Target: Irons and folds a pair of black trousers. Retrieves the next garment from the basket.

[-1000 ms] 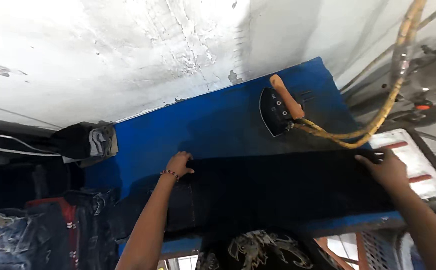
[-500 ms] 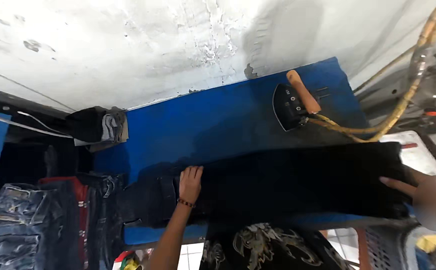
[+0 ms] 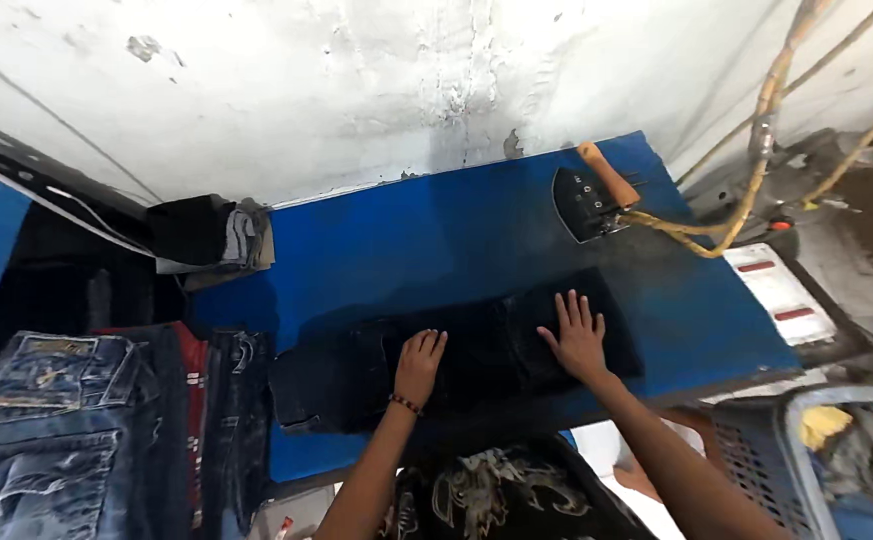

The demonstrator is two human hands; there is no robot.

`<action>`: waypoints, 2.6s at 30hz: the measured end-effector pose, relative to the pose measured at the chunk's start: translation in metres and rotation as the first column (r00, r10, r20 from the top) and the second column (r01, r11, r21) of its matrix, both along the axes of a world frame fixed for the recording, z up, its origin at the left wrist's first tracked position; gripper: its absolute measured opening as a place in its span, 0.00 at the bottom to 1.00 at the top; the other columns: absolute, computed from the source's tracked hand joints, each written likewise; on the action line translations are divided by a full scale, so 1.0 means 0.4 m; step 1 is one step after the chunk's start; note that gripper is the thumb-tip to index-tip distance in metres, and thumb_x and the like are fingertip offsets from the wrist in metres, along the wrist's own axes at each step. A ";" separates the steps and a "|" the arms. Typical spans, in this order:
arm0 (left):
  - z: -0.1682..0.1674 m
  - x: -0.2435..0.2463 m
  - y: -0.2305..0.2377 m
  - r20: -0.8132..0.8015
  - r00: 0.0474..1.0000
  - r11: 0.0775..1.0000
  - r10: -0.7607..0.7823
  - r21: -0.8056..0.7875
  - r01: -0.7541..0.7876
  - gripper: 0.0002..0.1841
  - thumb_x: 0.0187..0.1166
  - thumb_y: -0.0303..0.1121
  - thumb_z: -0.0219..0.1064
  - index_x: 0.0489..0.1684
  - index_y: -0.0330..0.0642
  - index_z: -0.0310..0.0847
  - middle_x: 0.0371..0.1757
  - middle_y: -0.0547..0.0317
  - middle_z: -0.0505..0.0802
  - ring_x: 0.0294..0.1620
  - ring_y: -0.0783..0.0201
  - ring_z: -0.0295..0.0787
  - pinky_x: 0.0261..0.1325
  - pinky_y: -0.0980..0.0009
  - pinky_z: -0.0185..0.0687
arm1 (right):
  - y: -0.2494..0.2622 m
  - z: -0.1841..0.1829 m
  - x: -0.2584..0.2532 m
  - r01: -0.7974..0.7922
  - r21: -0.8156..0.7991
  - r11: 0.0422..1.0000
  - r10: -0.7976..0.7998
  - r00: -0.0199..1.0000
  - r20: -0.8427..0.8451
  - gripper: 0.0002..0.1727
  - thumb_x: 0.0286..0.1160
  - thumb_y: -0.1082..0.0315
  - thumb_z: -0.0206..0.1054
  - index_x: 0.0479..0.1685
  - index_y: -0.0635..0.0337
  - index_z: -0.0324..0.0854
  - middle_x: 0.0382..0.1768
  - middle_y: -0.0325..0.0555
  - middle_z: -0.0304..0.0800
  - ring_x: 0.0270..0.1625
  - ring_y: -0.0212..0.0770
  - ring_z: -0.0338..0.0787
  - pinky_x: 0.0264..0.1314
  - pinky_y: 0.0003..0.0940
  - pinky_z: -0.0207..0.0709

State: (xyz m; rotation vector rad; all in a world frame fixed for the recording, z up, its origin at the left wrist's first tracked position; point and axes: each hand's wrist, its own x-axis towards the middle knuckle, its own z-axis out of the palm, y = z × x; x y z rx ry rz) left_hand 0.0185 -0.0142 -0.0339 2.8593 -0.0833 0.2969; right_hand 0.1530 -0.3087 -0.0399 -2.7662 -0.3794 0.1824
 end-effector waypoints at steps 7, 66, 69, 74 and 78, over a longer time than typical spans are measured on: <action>0.002 0.005 0.010 -0.019 0.999 0.999 -0.042 0.014 0.042 0.24 0.73 0.13 0.62 0.68 0.38 0.87 0.68 0.45 0.91 0.73 0.42 0.86 0.73 0.50 0.79 | 0.173 0.007 -0.037 -0.201 0.084 0.976 0.192 0.976 0.104 0.48 0.86 0.36 0.47 0.94 0.66 0.50 0.94 0.63 0.48 0.95 0.66 0.47 0.89 0.76 0.39; 0.108 -0.270 0.099 -0.736 0.259 -0.645 0.626 -0.675 -0.359 0.30 0.82 0.33 0.68 0.80 0.28 0.63 0.75 0.34 0.79 0.72 0.45 0.78 0.71 0.50 0.76 | 0.409 -0.036 -0.227 -0.619 0.117 0.776 0.628 0.777 -0.055 0.67 0.69 0.19 0.51 0.93 0.73 0.45 0.94 0.66 0.43 0.96 0.62 0.44 0.92 0.71 0.37; 0.189 -0.227 0.051 -0.515 0.392 -0.412 0.762 -0.853 -0.320 0.18 0.74 0.18 0.69 0.61 0.22 0.73 0.56 0.39 0.87 0.54 0.57 0.85 0.59 0.60 0.84 | 0.413 -0.033 -0.216 -0.635 0.099 0.766 0.643 0.759 -0.103 0.66 0.71 0.21 0.51 0.94 0.72 0.42 0.95 0.65 0.39 0.97 0.61 0.41 0.92 0.71 0.34; 0.292 -0.161 -0.124 0.118 0.671 0.258 0.732 -0.960 -0.111 0.15 0.53 0.16 0.77 0.39 0.28 0.83 0.37 0.67 0.96 0.44 0.83 0.92 0.53 0.80 0.90 | 0.324 0.235 -0.103 -0.287 0.490 0.823 0.532 0.692 -0.489 0.37 0.91 0.57 0.58 0.92 0.68 0.53 0.93 0.62 0.53 0.94 0.56 0.55 0.95 0.54 0.47; 0.338 -0.057 -0.271 0.261 0.959 0.644 0.112 -0.754 0.130 0.23 0.54 0.34 0.82 0.47 0.27 0.90 0.53 0.37 0.92 0.60 0.49 0.89 0.66 0.55 0.83 | 0.081 0.503 -0.076 0.399 0.780 0.482 0.190 0.821 -0.538 0.35 0.91 0.35 0.31 0.73 0.40 0.78 0.52 0.32 0.93 0.52 0.28 0.92 0.49 0.29 0.88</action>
